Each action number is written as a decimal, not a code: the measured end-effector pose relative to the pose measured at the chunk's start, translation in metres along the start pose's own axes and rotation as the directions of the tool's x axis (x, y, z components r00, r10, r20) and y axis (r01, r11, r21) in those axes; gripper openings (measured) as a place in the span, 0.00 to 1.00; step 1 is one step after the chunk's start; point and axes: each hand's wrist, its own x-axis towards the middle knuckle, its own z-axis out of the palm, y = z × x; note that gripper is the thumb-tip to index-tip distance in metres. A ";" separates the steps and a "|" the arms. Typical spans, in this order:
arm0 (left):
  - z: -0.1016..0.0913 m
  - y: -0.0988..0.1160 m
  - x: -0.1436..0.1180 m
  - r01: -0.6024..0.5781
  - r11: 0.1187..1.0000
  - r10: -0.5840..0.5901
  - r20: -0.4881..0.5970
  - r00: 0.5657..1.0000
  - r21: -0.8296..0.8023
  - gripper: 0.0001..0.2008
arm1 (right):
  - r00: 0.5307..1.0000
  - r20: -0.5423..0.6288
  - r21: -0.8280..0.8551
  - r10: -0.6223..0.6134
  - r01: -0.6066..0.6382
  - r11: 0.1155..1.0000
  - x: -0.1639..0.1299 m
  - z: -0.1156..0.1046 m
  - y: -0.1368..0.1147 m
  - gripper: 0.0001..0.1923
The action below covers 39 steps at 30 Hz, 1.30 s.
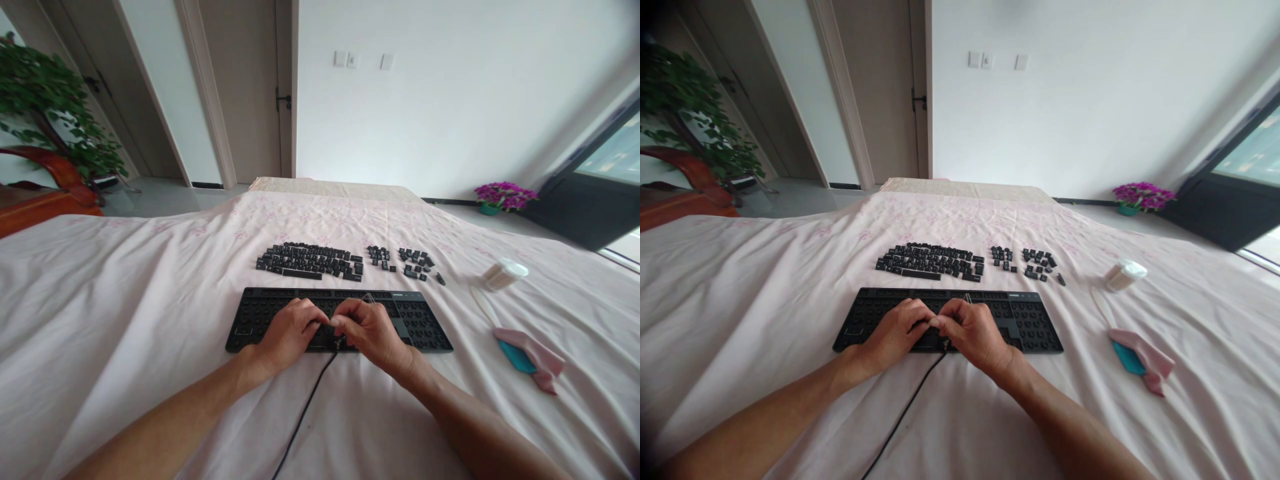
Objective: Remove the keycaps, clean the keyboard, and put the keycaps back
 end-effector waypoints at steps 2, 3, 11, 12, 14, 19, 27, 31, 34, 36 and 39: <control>0.000 0.000 -0.001 -0.005 1.000 0.005 0.005 1.000 0.027 0.10 | 0.999 -0.012 -0.108 -0.050 0.048 0.993 -0.002 0.002 -0.002 0.13; 0.000 0.001 -0.001 -0.008 0.999 0.007 0.008 1.000 0.046 0.10 | 0.997 -0.019 -0.149 -0.078 0.074 0.986 -0.003 0.004 -0.002 0.13; -0.004 0.015 -0.011 -0.096 0.980 0.082 0.087 0.993 0.172 0.05 | 0.940 -0.010 -0.268 -0.341 0.326 0.907 -0.012 0.017 0.010 0.13; -0.006 0.015 -0.012 -0.101 0.984 0.088 0.094 0.992 0.149 0.04 | 0.944 -0.037 -0.262 -0.329 0.308 0.914 -0.012 0.018 0.012 0.13; -0.010 0.013 -0.014 -0.099 0.990 0.088 0.110 0.990 0.097 0.05 | 0.956 -0.110 -0.232 -0.272 0.242 0.942 -0.010 0.018 0.017 0.13; -0.016 0.002 -0.011 -0.129 0.986 0.114 0.139 0.984 0.108 0.15 | 0.970 -0.166 -0.155 -0.176 0.151 0.976 -0.007 0.016 0.024 0.15; -0.028 -0.021 0.002 -0.160 0.957 0.157 0.031 0.987 0.243 0.19 | 0.976 -0.180 -0.076 -0.126 0.114 0.991 -0.007 0.018 0.027 0.13; -0.036 -0.020 0.004 -0.105 0.983 0.107 -0.009 0.994 0.153 0.15 | 0.980 -0.178 -0.007 -0.090 0.091 0.996 -0.006 0.019 0.031 0.13; -0.034 -0.011 0.000 -0.131 0.982 0.122 0.071 0.990 0.140 0.23 | 0.978 -0.190 0.011 -0.089 0.093 0.996 -0.006 0.021 0.034 0.13; -0.027 -0.003 -0.003 -0.129 0.975 0.113 0.098 0.989 0.181 0.29 | 0.976 -0.193 0.003 -0.104 0.107 0.994 -0.006 0.020 0.035 0.13; -0.015 0.006 -0.007 -0.124 0.959 0.102 0.100 0.990 0.256 0.36 | 0.972 -0.194 -0.021 -0.132 0.131 0.991 -0.005 0.019 0.034 0.13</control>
